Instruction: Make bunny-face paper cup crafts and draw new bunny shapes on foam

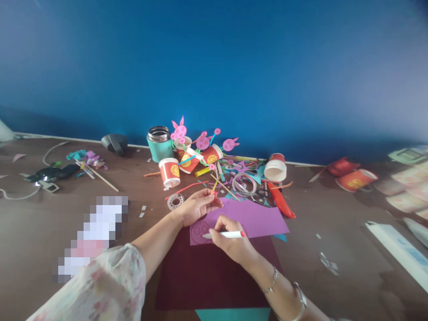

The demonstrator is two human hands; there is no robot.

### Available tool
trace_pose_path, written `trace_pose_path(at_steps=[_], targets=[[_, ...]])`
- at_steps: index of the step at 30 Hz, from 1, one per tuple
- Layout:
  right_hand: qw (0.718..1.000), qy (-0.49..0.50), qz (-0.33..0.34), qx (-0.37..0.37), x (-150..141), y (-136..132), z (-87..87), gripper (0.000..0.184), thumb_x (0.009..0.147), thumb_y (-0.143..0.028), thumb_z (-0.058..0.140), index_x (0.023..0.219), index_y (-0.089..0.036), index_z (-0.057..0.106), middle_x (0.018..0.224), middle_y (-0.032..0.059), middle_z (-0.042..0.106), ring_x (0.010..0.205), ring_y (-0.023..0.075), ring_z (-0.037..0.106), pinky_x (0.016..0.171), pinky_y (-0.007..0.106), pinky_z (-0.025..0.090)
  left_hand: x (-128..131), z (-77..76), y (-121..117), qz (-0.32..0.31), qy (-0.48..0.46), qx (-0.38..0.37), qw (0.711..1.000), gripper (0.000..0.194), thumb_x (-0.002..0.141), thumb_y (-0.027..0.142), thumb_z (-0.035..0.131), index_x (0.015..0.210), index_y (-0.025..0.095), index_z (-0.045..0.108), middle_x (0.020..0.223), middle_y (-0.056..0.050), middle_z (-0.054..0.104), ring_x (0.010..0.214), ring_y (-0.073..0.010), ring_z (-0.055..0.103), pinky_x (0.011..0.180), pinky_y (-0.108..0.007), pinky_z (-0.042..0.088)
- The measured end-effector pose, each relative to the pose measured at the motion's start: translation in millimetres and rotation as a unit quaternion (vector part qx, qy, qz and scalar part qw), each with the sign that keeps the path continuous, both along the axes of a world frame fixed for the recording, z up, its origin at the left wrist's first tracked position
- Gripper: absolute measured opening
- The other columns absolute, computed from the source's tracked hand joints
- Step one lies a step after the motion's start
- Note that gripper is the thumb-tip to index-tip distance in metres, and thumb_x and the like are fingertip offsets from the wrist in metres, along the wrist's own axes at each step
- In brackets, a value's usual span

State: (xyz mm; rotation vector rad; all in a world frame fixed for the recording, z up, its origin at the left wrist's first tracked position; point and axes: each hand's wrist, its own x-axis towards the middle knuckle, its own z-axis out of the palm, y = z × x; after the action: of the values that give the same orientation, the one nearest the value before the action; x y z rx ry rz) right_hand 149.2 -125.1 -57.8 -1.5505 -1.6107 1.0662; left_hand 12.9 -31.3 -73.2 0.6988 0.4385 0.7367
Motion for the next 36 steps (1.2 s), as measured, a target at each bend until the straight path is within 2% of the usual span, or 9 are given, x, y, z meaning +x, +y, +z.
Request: trace_pose_path(at_steps=[10, 18, 29, 36], targets=[[1.0, 0.007, 0.003, -0.002, -0.3, -0.4, 2.5, 0.022, 0.075, -0.032, 0.056, 0.06, -0.02, 0.045, 0.049, -0.0058, 0.052, 0.047, 0.0096, 0.053, 0.043, 0.016, 0.036, 0.3, 2.5, -0.6, 0.004, -0.001, -0.007, 1.0, 0.017, 0.076, 0.026, 0.07, 0.079, 0.014, 0.059, 0.078, -0.005, 0.067, 0.082, -0.017, 0.065, 0.088, -0.034, 0.043], [1.0, 0.012, -0.004, -0.006, 0.3, -0.1, -0.4, 0.022, 0.073, -0.03, 0.056, 0.059, -0.021, 0.043, 0.047, -0.0075, 0.046, 0.047, 0.0101, 0.054, 0.043, 0.017, 0.036, 0.1, 1.8, -0.6, 0.002, -0.001, -0.006, 1.0, 0.016, 0.076, 0.025, 0.069, 0.08, 0.014, 0.059, 0.078, -0.005, 0.067, 0.083, -0.0171, 0.064, 0.087, -0.033, 0.044], [1.0, 0.002, -0.013, -0.003, 1.4, 0.8, -2.3, 0.022, 0.072, -0.028, 0.054, 0.058, -0.021, 0.04, 0.047, -0.0075, 0.043, 0.045, 0.0076, 0.04, 0.042, 0.018, 0.031, 0.2, 2.6, -0.3, -0.001, 0.0, 0.001, 1.0, 0.015, 0.078, 0.025, 0.067, 0.079, 0.014, 0.058, 0.079, -0.006, 0.068, 0.084, -0.0161, 0.064, 0.087, -0.032, 0.044], [1.0, -0.013, -0.02, 0.005, 1.2, 1.1, -2.0, 0.023, 0.074, -0.03, 0.053, 0.058, -0.02, 0.04, 0.048, -0.0064, 0.044, 0.046, 0.0083, 0.042, 0.042, 0.018, 0.031, 0.2, 1.6, -0.3, 0.0, 0.003, -0.001, 1.0, 0.016, 0.077, 0.026, 0.068, 0.079, 0.014, 0.057, 0.079, -0.006, 0.068, 0.084, -0.0163, 0.064, 0.087, -0.032, 0.044]])
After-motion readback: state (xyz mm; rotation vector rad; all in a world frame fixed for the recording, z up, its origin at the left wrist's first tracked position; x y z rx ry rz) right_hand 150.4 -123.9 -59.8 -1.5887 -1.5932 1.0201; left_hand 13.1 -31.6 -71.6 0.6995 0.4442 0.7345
